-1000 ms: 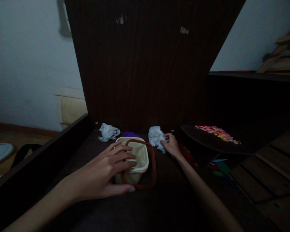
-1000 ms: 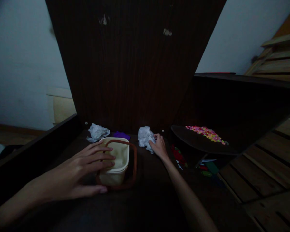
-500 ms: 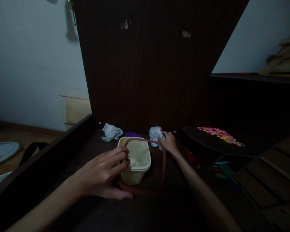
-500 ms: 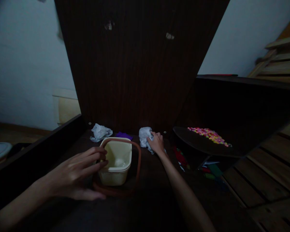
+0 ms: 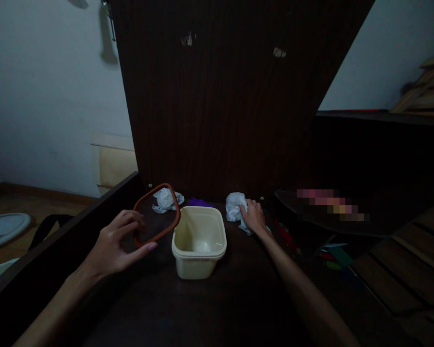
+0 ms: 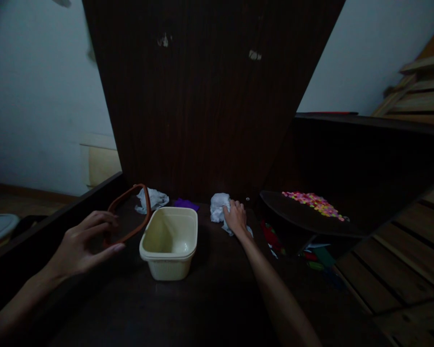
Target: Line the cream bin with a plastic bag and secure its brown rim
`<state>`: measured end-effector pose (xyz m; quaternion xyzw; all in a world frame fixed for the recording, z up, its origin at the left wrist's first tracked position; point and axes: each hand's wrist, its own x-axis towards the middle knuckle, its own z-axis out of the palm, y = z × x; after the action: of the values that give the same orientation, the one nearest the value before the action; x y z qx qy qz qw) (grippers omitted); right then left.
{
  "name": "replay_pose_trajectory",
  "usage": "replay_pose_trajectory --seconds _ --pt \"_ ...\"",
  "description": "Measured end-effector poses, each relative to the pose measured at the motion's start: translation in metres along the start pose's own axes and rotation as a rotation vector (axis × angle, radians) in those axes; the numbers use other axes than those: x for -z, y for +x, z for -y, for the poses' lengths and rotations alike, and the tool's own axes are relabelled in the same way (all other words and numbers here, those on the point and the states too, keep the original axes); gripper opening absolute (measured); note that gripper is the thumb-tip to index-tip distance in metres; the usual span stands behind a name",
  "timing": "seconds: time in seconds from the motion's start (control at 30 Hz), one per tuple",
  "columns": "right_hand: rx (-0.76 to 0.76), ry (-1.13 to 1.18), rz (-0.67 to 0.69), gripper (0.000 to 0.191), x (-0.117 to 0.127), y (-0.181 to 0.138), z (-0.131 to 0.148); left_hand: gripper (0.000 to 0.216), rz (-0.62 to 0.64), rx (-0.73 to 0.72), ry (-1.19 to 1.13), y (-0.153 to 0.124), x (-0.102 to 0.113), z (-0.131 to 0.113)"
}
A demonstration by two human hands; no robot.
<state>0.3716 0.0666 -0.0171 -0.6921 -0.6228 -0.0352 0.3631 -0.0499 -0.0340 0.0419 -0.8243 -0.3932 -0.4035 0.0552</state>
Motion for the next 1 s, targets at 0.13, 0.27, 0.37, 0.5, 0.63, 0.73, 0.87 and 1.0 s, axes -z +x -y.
replay_pose_trajectory --seconds 0.13,0.27,0.37,0.5,0.63,0.73,0.87,1.0 --pt "-0.005 0.156 -0.1 0.012 0.017 0.003 0.006 0.049 0.176 0.12 0.018 -0.024 -0.013 0.031" --pt "0.007 0.346 -0.256 0.022 0.044 0.005 0.024 0.051 0.335 0.178 0.056 -0.037 -0.018 0.044" --pt "0.022 0.471 -0.369 0.024 0.07 0.007 0.047 0.049 0.43 0.19 0.034 -0.042 -0.021 0.046" --pt "0.129 0.648 -0.394 0.022 0.106 0.005 0.085 0.044 0.501 0.181 0.028 -0.044 -0.025 0.047" --pt "0.247 0.811 -0.212 0.019 0.127 -0.007 0.12 0.049 0.527 0.191 0.073 -0.047 -0.027 0.049" --pt "0.297 0.871 -0.132 0.017 0.13 -0.019 0.137 0.051 0.533 0.18 0.106 -0.053 -0.03 0.055" --pt "0.384 0.882 -0.023 0.012 0.128 -0.032 0.151 0.058 0.484 0.197 0.15 -0.064 -0.037 0.065" --pt "0.468 0.727 0.141 0.01 0.125 -0.041 0.157 0.058 0.491 0.133 0.151 -0.066 -0.044 0.069"
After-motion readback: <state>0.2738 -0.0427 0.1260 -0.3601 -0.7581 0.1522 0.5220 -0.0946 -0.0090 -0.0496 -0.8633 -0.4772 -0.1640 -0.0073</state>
